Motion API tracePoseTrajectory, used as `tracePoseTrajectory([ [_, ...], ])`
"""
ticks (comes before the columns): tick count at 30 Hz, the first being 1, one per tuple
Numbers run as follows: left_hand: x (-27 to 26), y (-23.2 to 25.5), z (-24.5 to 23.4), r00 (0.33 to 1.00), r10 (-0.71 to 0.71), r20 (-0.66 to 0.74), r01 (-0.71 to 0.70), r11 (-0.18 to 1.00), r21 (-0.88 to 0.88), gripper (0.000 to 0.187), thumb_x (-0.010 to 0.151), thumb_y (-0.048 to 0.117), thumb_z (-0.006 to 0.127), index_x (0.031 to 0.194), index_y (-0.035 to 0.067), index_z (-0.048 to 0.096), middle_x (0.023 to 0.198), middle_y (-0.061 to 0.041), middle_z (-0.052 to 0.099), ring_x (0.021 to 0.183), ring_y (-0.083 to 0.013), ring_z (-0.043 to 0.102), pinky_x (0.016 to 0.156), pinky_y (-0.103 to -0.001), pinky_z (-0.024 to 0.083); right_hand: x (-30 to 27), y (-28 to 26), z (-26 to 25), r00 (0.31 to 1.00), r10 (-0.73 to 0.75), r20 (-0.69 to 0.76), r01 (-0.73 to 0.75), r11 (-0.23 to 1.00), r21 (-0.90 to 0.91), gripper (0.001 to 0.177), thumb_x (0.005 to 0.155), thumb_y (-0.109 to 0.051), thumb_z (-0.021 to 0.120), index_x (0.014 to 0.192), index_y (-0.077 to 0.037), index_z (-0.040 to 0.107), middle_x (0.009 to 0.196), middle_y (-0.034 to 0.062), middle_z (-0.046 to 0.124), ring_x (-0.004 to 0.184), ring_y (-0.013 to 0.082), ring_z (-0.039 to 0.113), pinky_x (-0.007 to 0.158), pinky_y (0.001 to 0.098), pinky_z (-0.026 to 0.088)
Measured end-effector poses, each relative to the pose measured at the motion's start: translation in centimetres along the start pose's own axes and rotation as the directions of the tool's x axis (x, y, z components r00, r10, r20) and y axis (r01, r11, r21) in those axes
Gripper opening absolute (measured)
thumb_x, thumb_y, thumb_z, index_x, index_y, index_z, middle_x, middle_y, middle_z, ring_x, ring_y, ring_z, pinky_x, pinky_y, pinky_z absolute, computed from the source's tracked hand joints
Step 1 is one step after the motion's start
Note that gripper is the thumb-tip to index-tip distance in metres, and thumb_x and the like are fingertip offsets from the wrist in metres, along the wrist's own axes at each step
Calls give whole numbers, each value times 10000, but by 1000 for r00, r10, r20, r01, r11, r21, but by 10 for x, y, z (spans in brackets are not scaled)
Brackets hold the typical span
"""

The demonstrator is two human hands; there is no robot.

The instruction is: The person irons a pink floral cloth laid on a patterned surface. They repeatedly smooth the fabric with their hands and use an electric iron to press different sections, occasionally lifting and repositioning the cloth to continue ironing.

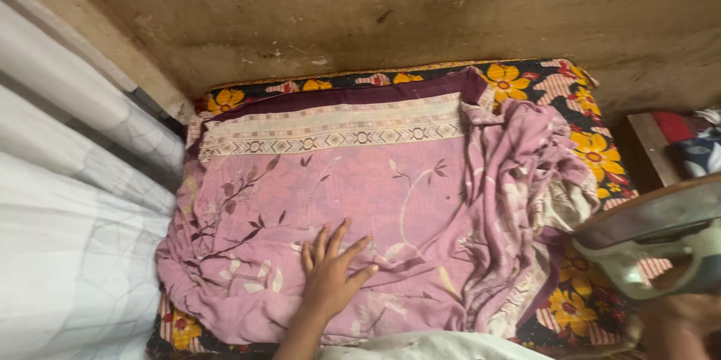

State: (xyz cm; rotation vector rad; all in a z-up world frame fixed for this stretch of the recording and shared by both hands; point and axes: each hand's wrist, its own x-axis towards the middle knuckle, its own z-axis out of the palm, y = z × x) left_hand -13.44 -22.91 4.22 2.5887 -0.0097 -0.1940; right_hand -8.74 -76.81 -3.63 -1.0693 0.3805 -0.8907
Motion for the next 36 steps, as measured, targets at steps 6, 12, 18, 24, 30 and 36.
tracePoseTrajectory([
  [6,28,47,15,984,176,39,-176,984,12,635,791,572,734,1378,349,637,1649,-38,271,1532,-364,102,1191,-621,14,-3,7,-48,986,-31,-166,50,992,112,521,1020,-483,617,1293,-45,549,1269,120,590,1212,249,675,1049,401,611],
  [12,42,87,31,929,304,210,-306,952,-22,701,771,512,750,1428,335,580,1664,-48,236,1539,-362,99,1203,-620,6,-42,15,-56,845,-520,122,357,380,-854,694,1037,-571,628,1342,33,477,1295,199,502,1216,327,574,1038,478,501],
  [18,30,91,54,915,395,83,-397,918,1,703,817,482,726,1476,321,542,1670,-66,262,1546,-361,137,1216,-602,64,-32,31,-79,996,-75,-57,81,992,102,837,982,-701,435,1550,-90,511,1552,104,528,1446,265,552,1245,443,469],
  [24,26,82,66,902,432,5,-432,901,32,688,861,496,700,1497,313,513,1656,-61,291,1541,-346,163,1213,-579,81,-37,24,-65,996,-64,-61,68,996,60,844,984,-706,361,1536,-81,486,1518,98,536,1410,259,548,1221,418,450],
  [30,25,80,68,894,448,-19,-447,894,41,656,877,505,682,1483,307,528,1651,-56,304,1540,-346,173,1214,-578,88,-37,16,-58,996,-23,-91,25,999,29,869,963,-747,377,1507,-83,511,1481,103,565,1377,249,582,1198,398,481],
  [36,25,58,58,829,557,-59,-559,829,-32,587,846,351,730,1404,199,632,1564,-92,478,1473,-332,357,1180,-529,241,-29,13,-61,987,-82,-136,84,996,7,879,964,-752,441,1504,-66,543,1488,112,581,1321,240,602,1177,431,534],
])
